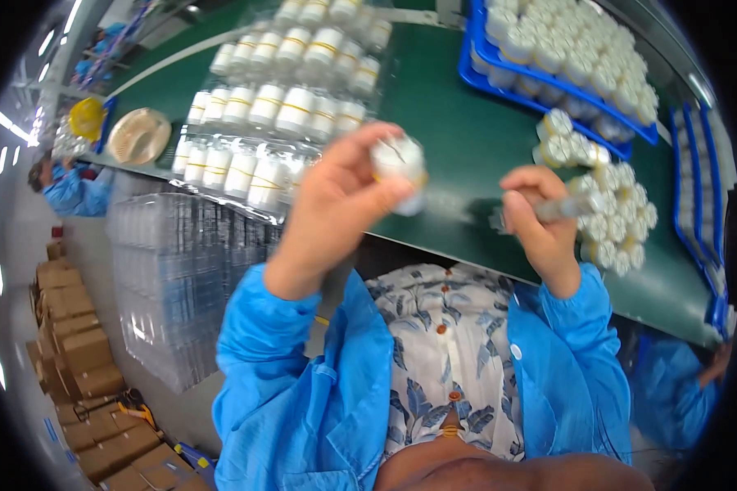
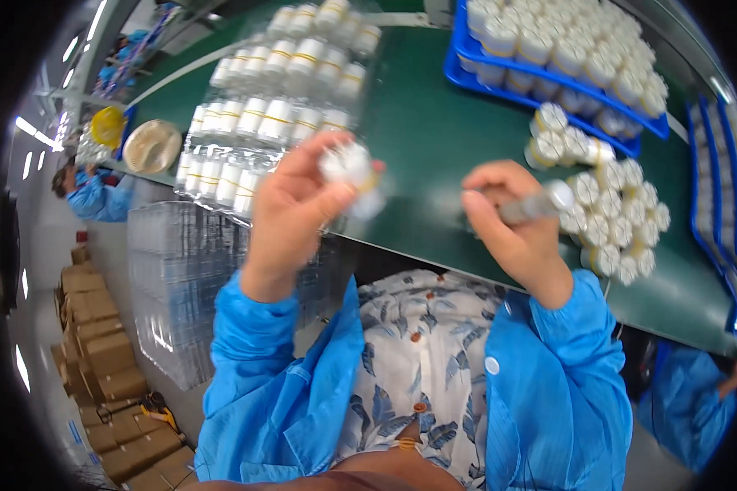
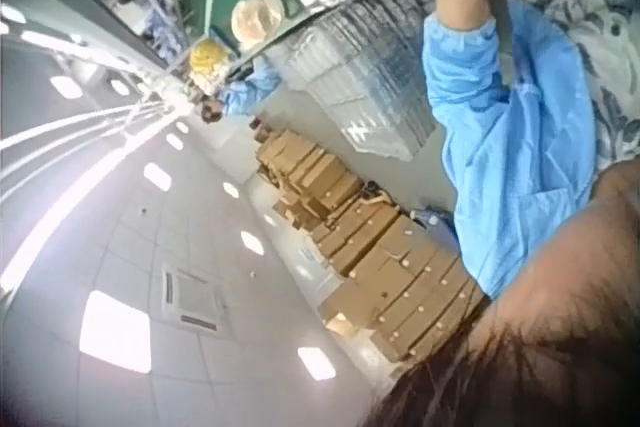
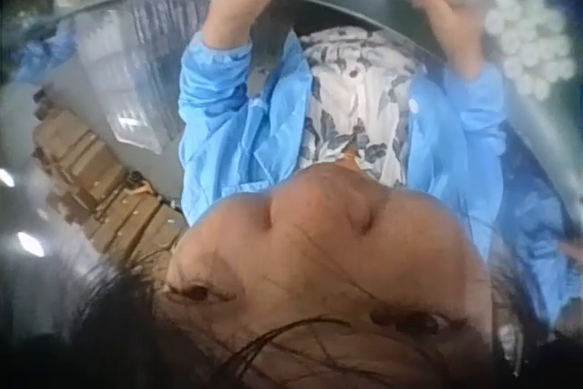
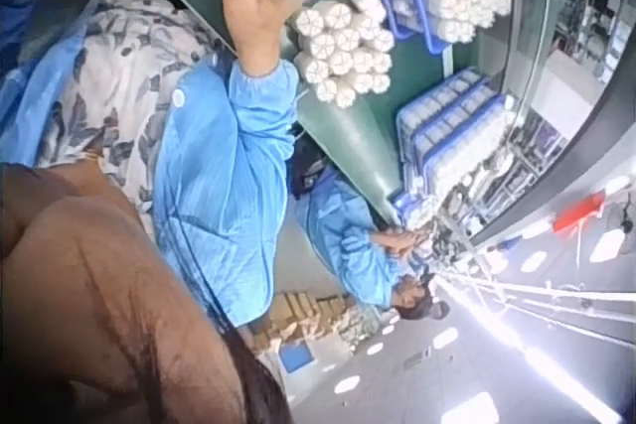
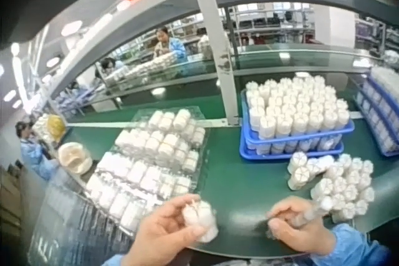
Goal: The person assembles small white plastic components on a production line using an applicator tool.
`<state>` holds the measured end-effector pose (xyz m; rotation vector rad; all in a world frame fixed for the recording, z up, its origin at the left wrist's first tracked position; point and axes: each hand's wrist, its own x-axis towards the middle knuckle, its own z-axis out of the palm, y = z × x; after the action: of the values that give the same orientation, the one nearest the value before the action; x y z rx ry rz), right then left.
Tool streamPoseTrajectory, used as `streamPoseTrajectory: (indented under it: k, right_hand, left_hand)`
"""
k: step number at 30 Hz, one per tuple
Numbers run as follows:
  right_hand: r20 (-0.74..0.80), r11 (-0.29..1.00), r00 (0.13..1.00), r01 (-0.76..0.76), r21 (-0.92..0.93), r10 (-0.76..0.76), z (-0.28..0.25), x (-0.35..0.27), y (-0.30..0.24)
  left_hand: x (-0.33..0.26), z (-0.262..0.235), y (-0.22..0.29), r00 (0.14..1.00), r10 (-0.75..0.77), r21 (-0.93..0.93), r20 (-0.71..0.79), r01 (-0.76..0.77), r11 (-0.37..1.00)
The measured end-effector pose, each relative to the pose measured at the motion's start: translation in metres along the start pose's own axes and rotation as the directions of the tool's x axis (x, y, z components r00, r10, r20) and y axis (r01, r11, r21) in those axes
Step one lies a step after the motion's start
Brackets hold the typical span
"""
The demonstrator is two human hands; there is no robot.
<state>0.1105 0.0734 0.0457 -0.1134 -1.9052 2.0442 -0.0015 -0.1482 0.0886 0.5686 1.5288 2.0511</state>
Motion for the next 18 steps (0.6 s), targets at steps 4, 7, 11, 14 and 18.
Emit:
streamPoseTrajectory:
  k: [4,7,11,14,18]
  right_hand:
    - [0.025,1.0,1.0,0.004,-0.026,-0.004,-0.006,-0.007,-0.002]
    - [0.11,0.989,0.994,0.04,-0.14,-0.025,-0.005,-0.004,0.001]
    - [0.137,0.94,0.983,0.16,-0.302,-0.123,-0.007,0.0,0.006]
    - [0.191,0.882,0.953,0.291,-0.371,-0.234,-0.009,0.004,0.001]
    - [0.205,0.9,0.937,0.334,-0.281,-0.284,-0.007,0.004,0.002]
  left_hand:
    - [0.08,-0.073,0.083,0.902,0.366,0.842,-0.229,-0.005,0.54]
    - [0.161,-0.152,0.114,0.814,0.578,0.998,-0.064,0.054,0.035]
    - [0.24,-0.219,0.114,0.859,0.512,0.929,0.016,0.176,-0.325]
    - [0.26,-0.217,0.096,0.868,0.496,0.907,0.03,0.185,-0.379]
    - [0.231,-0.169,0.099,0.875,0.473,0.891,0.1,0.132,-0.434]
